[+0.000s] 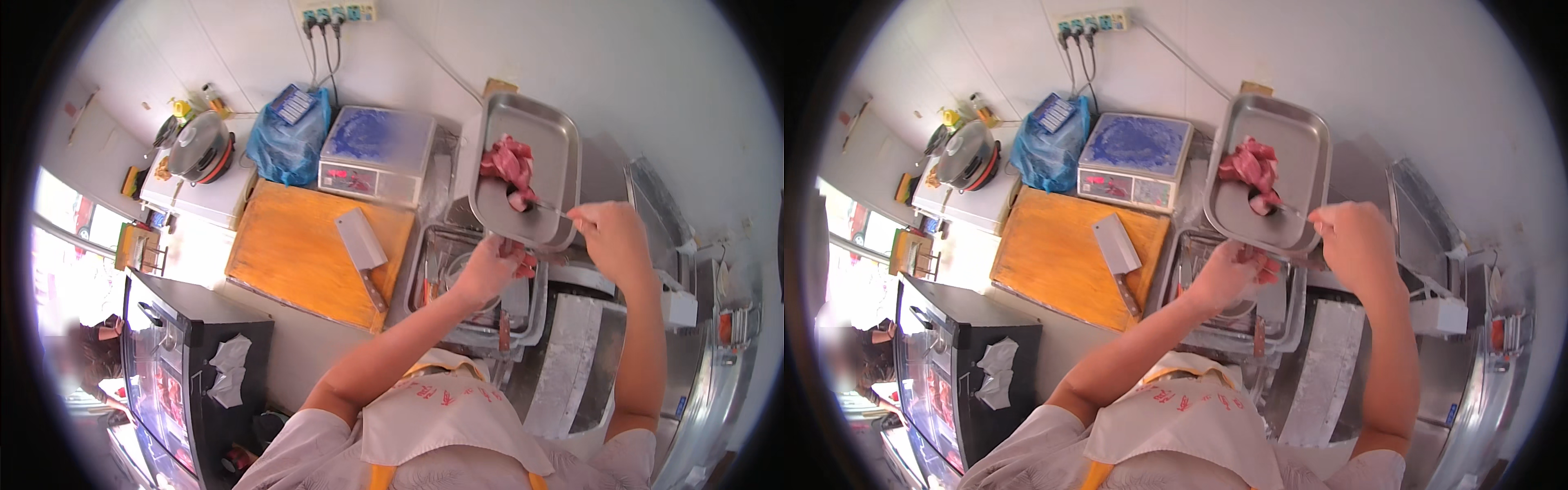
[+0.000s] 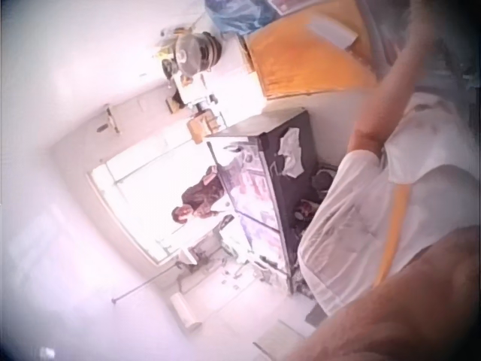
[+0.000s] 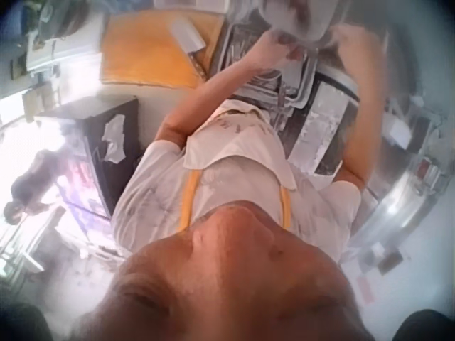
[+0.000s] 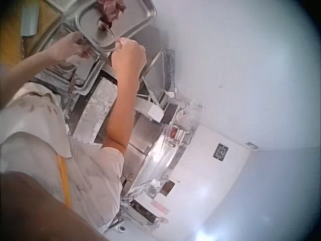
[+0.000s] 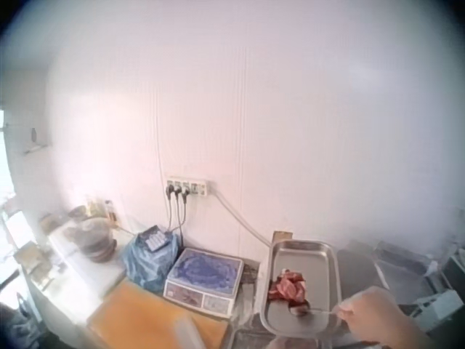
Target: The person operates a meat grinder to process chunks of raw meat into ground meat. They use a spoon to push the meat into the grinder and collect the output in a metal bowl. Finally, the ground meat is transferred into a plastic bag and placed on a digital scale.
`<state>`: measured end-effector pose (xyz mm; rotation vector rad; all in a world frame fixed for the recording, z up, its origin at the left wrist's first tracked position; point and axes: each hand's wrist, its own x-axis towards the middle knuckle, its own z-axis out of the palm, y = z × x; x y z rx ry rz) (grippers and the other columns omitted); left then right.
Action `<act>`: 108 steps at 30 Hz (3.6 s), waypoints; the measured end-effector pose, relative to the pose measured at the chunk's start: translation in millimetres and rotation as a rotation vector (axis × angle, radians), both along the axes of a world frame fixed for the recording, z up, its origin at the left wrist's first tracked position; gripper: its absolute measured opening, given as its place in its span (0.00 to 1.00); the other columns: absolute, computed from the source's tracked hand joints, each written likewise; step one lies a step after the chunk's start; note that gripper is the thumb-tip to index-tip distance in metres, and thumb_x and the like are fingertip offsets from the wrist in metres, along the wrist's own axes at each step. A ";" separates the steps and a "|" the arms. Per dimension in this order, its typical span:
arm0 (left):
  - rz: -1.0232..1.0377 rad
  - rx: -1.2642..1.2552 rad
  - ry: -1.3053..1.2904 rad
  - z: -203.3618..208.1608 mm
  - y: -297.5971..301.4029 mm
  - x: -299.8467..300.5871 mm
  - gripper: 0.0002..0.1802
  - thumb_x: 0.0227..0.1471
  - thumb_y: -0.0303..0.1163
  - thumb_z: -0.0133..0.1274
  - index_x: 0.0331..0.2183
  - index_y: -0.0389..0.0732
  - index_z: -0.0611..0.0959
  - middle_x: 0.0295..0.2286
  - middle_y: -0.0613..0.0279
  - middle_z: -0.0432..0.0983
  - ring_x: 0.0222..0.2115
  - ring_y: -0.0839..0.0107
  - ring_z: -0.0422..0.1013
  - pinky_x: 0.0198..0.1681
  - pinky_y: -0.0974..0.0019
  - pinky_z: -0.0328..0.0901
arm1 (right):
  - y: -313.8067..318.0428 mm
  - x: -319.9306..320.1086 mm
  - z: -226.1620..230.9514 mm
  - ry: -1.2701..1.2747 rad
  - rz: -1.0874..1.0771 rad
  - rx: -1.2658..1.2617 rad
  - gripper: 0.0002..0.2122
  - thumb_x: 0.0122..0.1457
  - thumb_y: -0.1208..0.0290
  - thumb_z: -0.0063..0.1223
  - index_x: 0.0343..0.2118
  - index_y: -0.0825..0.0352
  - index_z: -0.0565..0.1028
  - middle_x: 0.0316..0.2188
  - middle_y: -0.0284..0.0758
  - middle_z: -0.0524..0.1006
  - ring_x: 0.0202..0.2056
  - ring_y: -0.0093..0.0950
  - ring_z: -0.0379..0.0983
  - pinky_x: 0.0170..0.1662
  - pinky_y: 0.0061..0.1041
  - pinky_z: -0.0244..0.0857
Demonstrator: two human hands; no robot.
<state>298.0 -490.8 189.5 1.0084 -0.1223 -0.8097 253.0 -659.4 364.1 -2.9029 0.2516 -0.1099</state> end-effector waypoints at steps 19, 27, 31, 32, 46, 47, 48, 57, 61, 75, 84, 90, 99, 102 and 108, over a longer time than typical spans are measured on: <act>0.224 0.042 0.006 -2.9 -10.8 -6.5 0.23 0.54 0.16 0.41 0.50 0.38 0.76 0.28 0.60 0.73 0.22 0.67 0.76 0.19 0.62 0.72 | 21.0 17.9 43.8 0.261 0.197 -0.095 0.19 0.70 0.60 0.53 0.58 0.63 0.80 0.55 0.43 0.82 0.56 0.43 0.78 0.61 0.41 0.67; 0.237 0.047 -0.047 -16.4 -7.3 -2.8 0.13 0.55 0.19 0.44 0.42 0.39 0.75 0.29 0.63 0.72 0.23 0.70 0.72 0.19 0.63 0.69 | 12.5 8.5 40.7 0.182 0.237 0.011 0.17 0.70 0.62 0.54 0.57 0.62 0.81 0.53 0.45 0.83 0.54 0.44 0.78 0.59 0.40 0.69; 0.203 -0.095 0.015 -25.7 -25.9 -5.6 0.11 0.55 0.18 0.46 0.40 0.39 0.76 0.30 0.62 0.73 0.28 0.70 0.73 0.23 0.64 0.69 | 0.8 -3.0 27.1 0.023 0.258 0.030 0.15 0.69 0.63 0.54 0.54 0.61 0.83 0.49 0.46 0.83 0.50 0.45 0.80 0.55 0.41 0.71; 0.189 -0.049 -0.019 -27.4 -21.0 -1.7 0.10 0.56 0.18 0.47 0.40 0.39 0.76 0.31 0.62 0.74 0.28 0.70 0.74 0.24 0.64 0.70 | -2.2 1.4 19.3 -0.028 0.268 0.048 0.15 0.69 0.64 0.54 0.53 0.61 0.83 0.47 0.46 0.83 0.49 0.46 0.80 0.53 0.41 0.71; 0.025 0.060 -0.088 -7.3 13.2 7.0 0.07 0.65 0.20 0.53 0.45 0.32 0.78 0.36 0.55 0.82 0.30 0.71 0.77 0.34 0.67 0.73 | 13.5 38.5 -36.1 -0.319 0.070 -0.162 0.07 0.58 0.76 0.55 0.34 0.62 0.85 0.31 0.45 0.81 0.37 0.49 0.80 0.39 0.48 0.73; 0.025 0.051 -0.074 -8.4 12.8 5.7 0.07 0.65 0.20 0.53 0.45 0.32 0.78 0.37 0.55 0.82 0.30 0.70 0.77 0.35 0.67 0.73 | 11.8 29.5 -38.7 -0.258 0.071 -0.189 0.07 0.59 0.75 0.55 0.35 0.62 0.85 0.31 0.45 0.81 0.37 0.49 0.80 0.39 0.47 0.73; 0.023 0.050 -0.059 -11.4 10.8 4.6 0.07 0.65 0.20 0.53 0.45 0.32 0.78 0.37 0.54 0.82 0.30 0.70 0.78 0.35 0.66 0.73 | 11.3 19.8 -36.4 -0.202 0.074 -0.223 0.08 0.59 0.75 0.55 0.35 0.61 0.86 0.31 0.44 0.82 0.37 0.48 0.80 0.39 0.47 0.73; -0.009 0.088 -0.043 -0.2 19.4 5.6 0.08 0.66 0.19 0.52 0.46 0.32 0.79 0.39 0.54 0.81 0.33 0.68 0.79 0.37 0.67 0.73 | 12.5 14.1 -7.6 -0.259 0.010 -0.190 0.10 0.64 0.70 0.55 0.41 0.60 0.87 0.33 0.43 0.83 0.38 0.46 0.81 0.42 0.44 0.74; 0.000 0.048 -0.051 -5.1 12.8 6.5 0.08 0.66 0.19 0.51 0.47 0.32 0.79 0.40 0.54 0.81 0.34 0.69 0.78 0.37 0.67 0.73 | 4.7 40.6 -39.3 -0.214 0.014 -0.236 0.10 0.63 0.72 0.55 0.42 0.60 0.87 0.36 0.44 0.84 0.39 0.47 0.82 0.43 0.44 0.74; -0.007 0.056 -0.036 -8.0 15.2 6.8 0.09 0.65 0.18 0.52 0.47 0.30 0.79 0.38 0.55 0.80 0.35 0.69 0.78 0.37 0.67 0.73 | 14.0 42.4 2.4 -0.286 0.089 -0.171 0.11 0.63 0.73 0.53 0.42 0.61 0.86 0.32 0.44 0.83 0.38 0.48 0.81 0.42 0.45 0.74; -0.015 0.032 -0.028 -9.3 13.7 6.0 0.10 0.65 0.20 0.53 0.47 0.32 0.79 0.38 0.55 0.80 0.36 0.68 0.79 0.38 0.67 0.73 | -1.1 23.0 -31.0 -0.143 0.049 -0.242 0.11 0.62 0.72 0.55 0.42 0.58 0.87 0.32 0.41 0.82 0.38 0.47 0.80 0.42 0.45 0.73; 0.004 0.017 -0.009 -8.0 13.0 5.7 0.09 0.65 0.19 0.53 0.47 0.32 0.79 0.38 0.56 0.80 0.37 0.69 0.79 0.39 0.67 0.73 | 6.6 19.3 -1.2 -0.158 0.016 -0.119 0.11 0.64 0.72 0.54 0.42 0.58 0.87 0.34 0.41 0.83 0.39 0.45 0.81 0.43 0.44 0.73; 0.007 0.045 -0.061 -15.7 6.9 -0.8 0.08 0.64 0.17 0.52 0.46 0.31 0.79 0.39 0.58 0.79 0.42 0.68 0.79 0.43 0.66 0.75 | 6.8 90.9 -25.1 -0.229 0.083 -0.136 0.11 0.64 0.72 0.53 0.43 0.60 0.86 0.36 0.42 0.84 0.40 0.47 0.80 0.43 0.43 0.73; 0.019 0.023 -0.058 -5.8 8.7 4.5 0.09 0.63 0.16 0.50 0.44 0.29 0.79 0.39 0.59 0.78 0.44 0.68 0.78 0.47 0.65 0.74 | -4.9 86.3 -38.4 -0.153 0.130 -0.272 0.10 0.64 0.71 0.54 0.43 0.61 0.86 0.35 0.43 0.84 0.40 0.47 0.80 0.43 0.43 0.73; 0.008 -0.061 -0.040 -9.2 8.7 4.0 0.15 0.59 0.16 0.50 0.48 0.28 0.80 0.41 0.58 0.79 0.43 0.67 0.78 0.47 0.64 0.72 | 2.1 21.6 -12.9 -0.108 0.095 -0.131 0.09 0.64 0.71 0.56 0.42 0.62 0.87 0.32 0.43 0.82 0.38 0.47 0.79 0.41 0.43 0.72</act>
